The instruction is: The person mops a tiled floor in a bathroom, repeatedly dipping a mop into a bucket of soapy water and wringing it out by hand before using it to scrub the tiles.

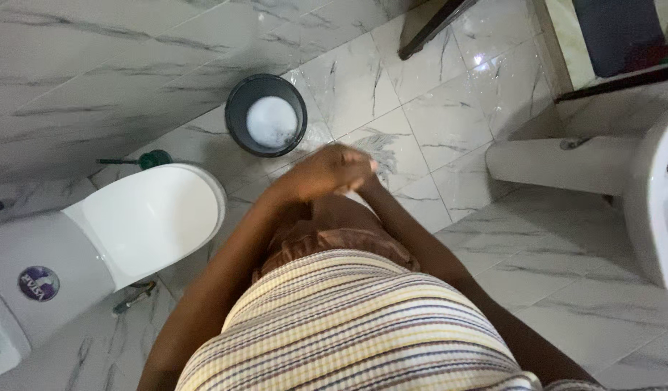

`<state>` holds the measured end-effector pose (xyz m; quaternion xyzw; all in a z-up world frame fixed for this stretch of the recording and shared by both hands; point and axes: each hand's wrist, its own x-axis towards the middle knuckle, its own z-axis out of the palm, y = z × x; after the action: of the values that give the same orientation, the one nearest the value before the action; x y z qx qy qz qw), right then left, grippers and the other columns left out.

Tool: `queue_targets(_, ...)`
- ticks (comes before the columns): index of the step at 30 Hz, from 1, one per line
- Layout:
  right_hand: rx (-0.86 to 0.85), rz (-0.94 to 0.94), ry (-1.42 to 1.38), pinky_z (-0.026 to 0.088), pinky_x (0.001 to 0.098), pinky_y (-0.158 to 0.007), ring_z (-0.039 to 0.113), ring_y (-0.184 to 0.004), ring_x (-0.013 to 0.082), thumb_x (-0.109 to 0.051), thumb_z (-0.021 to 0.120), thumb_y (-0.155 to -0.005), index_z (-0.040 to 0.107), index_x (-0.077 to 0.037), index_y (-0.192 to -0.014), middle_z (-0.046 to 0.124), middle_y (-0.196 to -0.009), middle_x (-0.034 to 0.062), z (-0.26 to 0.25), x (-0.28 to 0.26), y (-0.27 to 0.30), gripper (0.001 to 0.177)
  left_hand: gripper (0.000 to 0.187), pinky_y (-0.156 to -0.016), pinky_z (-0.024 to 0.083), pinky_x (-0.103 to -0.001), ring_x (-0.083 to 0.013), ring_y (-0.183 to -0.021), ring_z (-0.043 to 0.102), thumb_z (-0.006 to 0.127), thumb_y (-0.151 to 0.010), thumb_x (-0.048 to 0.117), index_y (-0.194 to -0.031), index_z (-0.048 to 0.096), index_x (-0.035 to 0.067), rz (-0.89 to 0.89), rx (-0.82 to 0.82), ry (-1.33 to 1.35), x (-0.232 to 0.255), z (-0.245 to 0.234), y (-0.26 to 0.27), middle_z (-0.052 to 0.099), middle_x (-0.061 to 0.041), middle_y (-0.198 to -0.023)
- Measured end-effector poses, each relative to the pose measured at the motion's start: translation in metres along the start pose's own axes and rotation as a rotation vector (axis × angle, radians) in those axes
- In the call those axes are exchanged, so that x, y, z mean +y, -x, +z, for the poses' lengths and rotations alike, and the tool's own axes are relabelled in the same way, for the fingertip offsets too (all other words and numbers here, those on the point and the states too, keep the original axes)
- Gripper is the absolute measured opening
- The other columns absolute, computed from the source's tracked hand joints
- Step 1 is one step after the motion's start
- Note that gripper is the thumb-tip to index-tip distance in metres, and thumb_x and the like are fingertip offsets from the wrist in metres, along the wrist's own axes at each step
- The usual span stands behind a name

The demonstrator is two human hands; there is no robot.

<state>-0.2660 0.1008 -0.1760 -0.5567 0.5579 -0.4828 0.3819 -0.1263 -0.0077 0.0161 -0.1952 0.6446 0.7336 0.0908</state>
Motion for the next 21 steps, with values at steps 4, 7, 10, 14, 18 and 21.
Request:
queue_targets(4, -0.028, 0.217, -0.009, 0.047, 0.0361, -0.064, 0.059, -0.07, 0.0196, -0.007, 0.061, -0.09, 0.06, -0.001, -0.084, 0.061, -0.076, 0.0083, -0.015, -0.019, 0.011, 0.009, 0.033, -0.072, 0.05, -0.038, -0.0226, -0.076, 0.063, 0.062, -0.097, 0.032, -0.092, 0.071, 0.001, 0.261, 0.114, -0.159, 0.052, 0.017, 0.017, 0.067, -0.011, -0.082)
queue_targets(7, -0.004, 0.304, 0.033, 0.045, 0.0365, -0.063, 0.058, -0.069, 0.0193, -0.007, 0.061, -0.089, 0.058, -0.002, -0.077, 0.06, -0.073, 0.007, -0.023, -0.022, 0.014, 0.013, 0.037, -0.07, 0.048, -0.04, -0.0259, -0.068, 0.061, 0.06, -0.097, 0.033, -0.086, 0.073, 0.001, 0.109, 0.178, -0.261, 0.078, 0.024, 0.028, 0.065, -0.013, -0.071)
queue_targets(10, 0.132, 0.301, 0.133, 0.044, 0.0369, -0.063, 0.056, -0.068, 0.019, -0.007, 0.061, -0.087, 0.056, -0.004, -0.071, 0.058, -0.069, 0.0058, -0.038, -0.017, -0.002, 0.018, 0.039, -0.075, 0.048, -0.043, -0.0309, -0.063, 0.06, 0.061, -0.097, 0.032, -0.081, 0.071, -0.001, 0.147, 0.222, -0.363, 0.085, 0.027, 0.021, 0.064, -0.018, -0.068)
queue_targets(14, 0.201, 0.167, 0.227, 0.043, 0.0382, -0.067, 0.054, -0.066, 0.0205, -0.01, 0.062, -0.09, 0.053, -0.006, -0.064, 0.058, -0.065, 0.0056, -0.053, 0.004, -0.018, 0.027, 0.037, -0.081, 0.049, -0.044, -0.0328, -0.067, 0.061, 0.063, -0.096, 0.031, -0.078, 0.07, -0.001, 0.339, 0.34, -0.432, 0.07, 0.037, 0.007, 0.066, -0.019, -0.072)
queue_targets(18, 0.087, -0.059, 0.241, 0.044, 0.0381, -0.077, 0.054, -0.069, 0.0273, -0.013, 0.065, -0.086, 0.058, -0.006, -0.069, 0.059, -0.067, 0.0092, -0.063, 0.049, -0.056, 0.02, 0.032, -0.071, 0.048, -0.043, -0.0309, -0.07, 0.062, 0.063, -0.095, 0.025, -0.077, 0.07, -0.001, 0.275, 0.48, -0.332, 0.054, 0.038, 0.005, 0.069, -0.016, -0.075)
queue_targets(21, -0.087, -0.206, 0.267, 0.045, 0.0401, -0.073, 0.055, -0.067, 0.03, -0.017, 0.07, -0.077, 0.059, -0.005, -0.068, 0.06, -0.067, 0.0116, -0.06, 0.077, -0.09, 0.018, 0.029, -0.065, 0.047, -0.037, -0.0227, -0.063, 0.058, 0.064, -0.094, 0.02, -0.078, 0.064, -0.004, 0.269, 0.673, -0.241, 0.045, 0.033, 0.0, 0.061, -0.015, -0.07)
